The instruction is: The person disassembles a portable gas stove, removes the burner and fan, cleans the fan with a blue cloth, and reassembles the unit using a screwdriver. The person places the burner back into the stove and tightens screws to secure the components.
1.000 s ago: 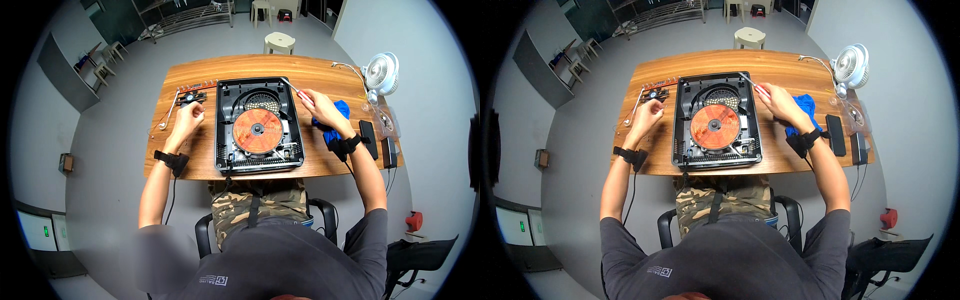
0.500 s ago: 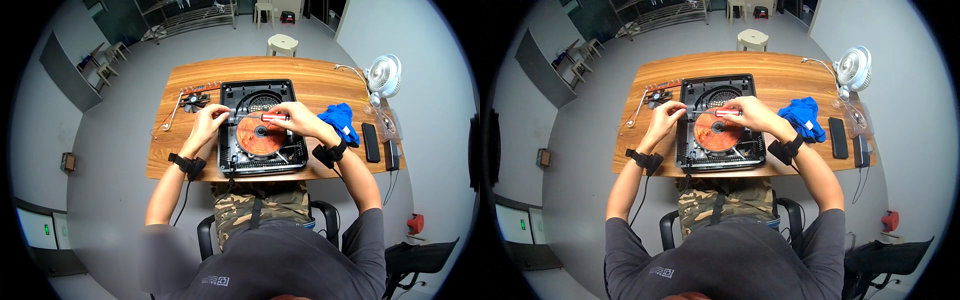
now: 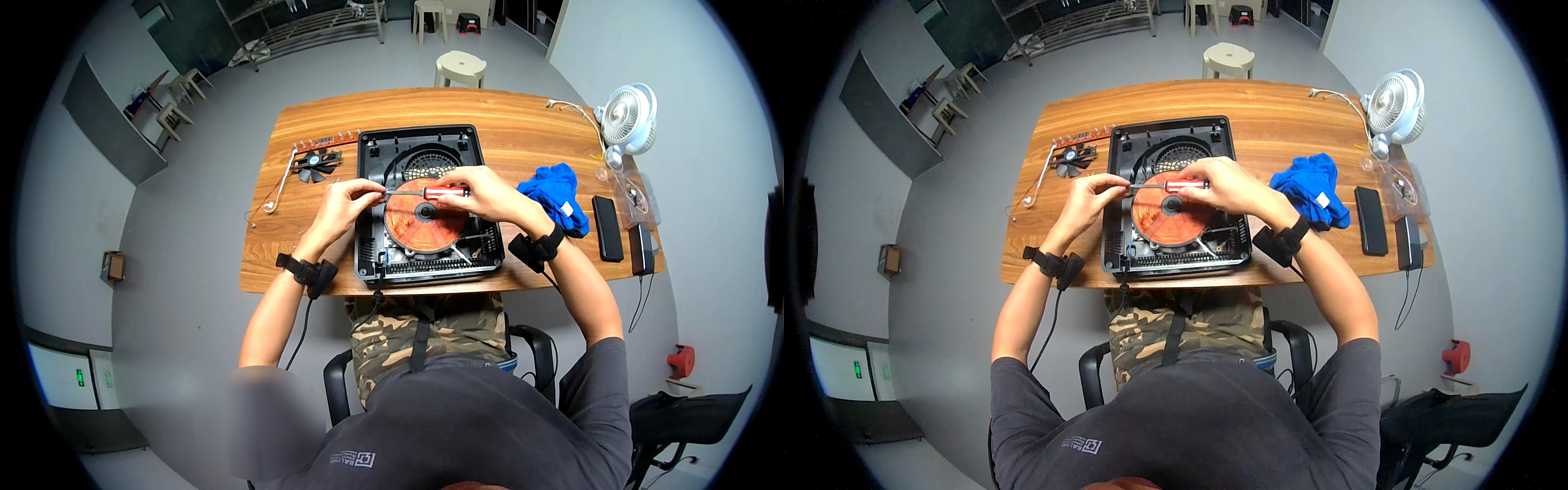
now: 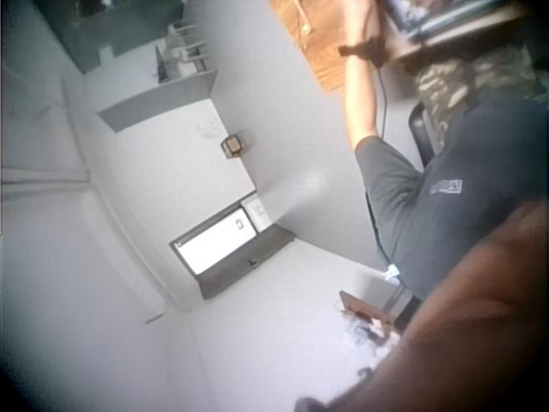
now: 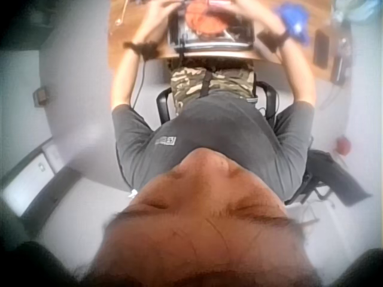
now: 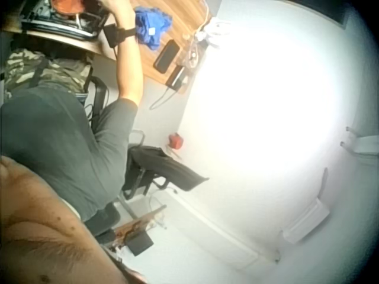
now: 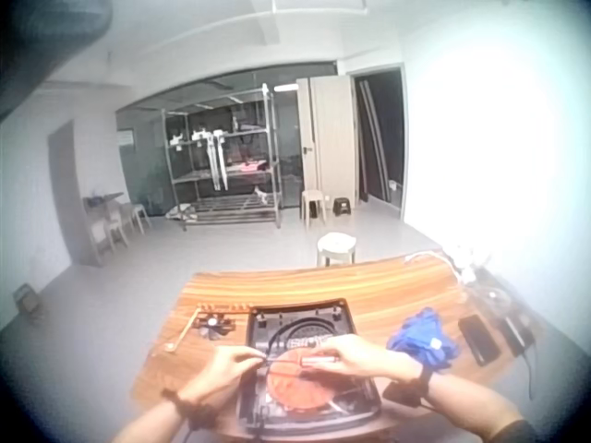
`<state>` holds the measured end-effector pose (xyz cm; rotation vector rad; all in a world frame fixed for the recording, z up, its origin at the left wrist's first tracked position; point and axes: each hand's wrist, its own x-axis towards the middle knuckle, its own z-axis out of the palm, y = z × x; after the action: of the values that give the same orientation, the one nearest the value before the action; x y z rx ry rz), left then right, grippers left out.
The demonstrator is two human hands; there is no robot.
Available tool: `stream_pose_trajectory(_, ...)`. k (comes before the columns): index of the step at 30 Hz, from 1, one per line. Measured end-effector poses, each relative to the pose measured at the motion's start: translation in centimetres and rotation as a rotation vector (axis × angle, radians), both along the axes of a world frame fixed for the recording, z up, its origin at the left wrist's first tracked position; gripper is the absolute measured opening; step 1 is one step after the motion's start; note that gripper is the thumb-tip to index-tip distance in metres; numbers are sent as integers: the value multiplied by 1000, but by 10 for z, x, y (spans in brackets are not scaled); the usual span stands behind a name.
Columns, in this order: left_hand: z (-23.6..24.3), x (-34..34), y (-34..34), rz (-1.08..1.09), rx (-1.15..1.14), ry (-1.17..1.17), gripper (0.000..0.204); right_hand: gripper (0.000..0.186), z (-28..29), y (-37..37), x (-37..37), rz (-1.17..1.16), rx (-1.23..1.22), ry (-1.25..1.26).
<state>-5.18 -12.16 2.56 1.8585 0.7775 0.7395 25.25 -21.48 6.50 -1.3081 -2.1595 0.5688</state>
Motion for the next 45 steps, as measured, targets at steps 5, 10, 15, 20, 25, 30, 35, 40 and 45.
stream_pose_trajectory(5, 1, 0, -3, 13, -6, 31, 15, 39, 2, -2, 1, 21, -4, 4)
stream_pose_trajectory(10, -3, 2, 0, -14, -145, -68, 16, 39, 3, -3, 3, 15, -31, 30)
stream_pose_trajectory(15, -5, 0, 3, -66, -341, -200, 19, 38, 5, -3, 4, 35, -121, 92)
stream_pose_trajectory(20, -4, 1, 2, -73, -254, -156, 19, 38, 4, -2, 6, 52, -154, 115)
stream_pose_trajectory(25, -5, -1, 4, -88, -302, -143, 19, 43, 2, 0, 10, 96, -173, 159)
stream_pose_trajectory(30, -3, -2, 1, -87, -391, -198, 19, 49, 7, -4, 11, 65, -114, 153)
stream_pose_trajectory(35, -4, -5, 3, -103, -336, -161, 18, 38, 19, -5, 11, -10, -191, 256)
stream_pose_trajectory(40, 0, -4, 1, -101, -276, -171, 18, 31, 28, -9, 7, -89, -118, 241)
stream_pose_trajectory(45, 0, -1, 2, -111, -232, -121, 17, 33, 39, -14, 9, -125, -253, 330)
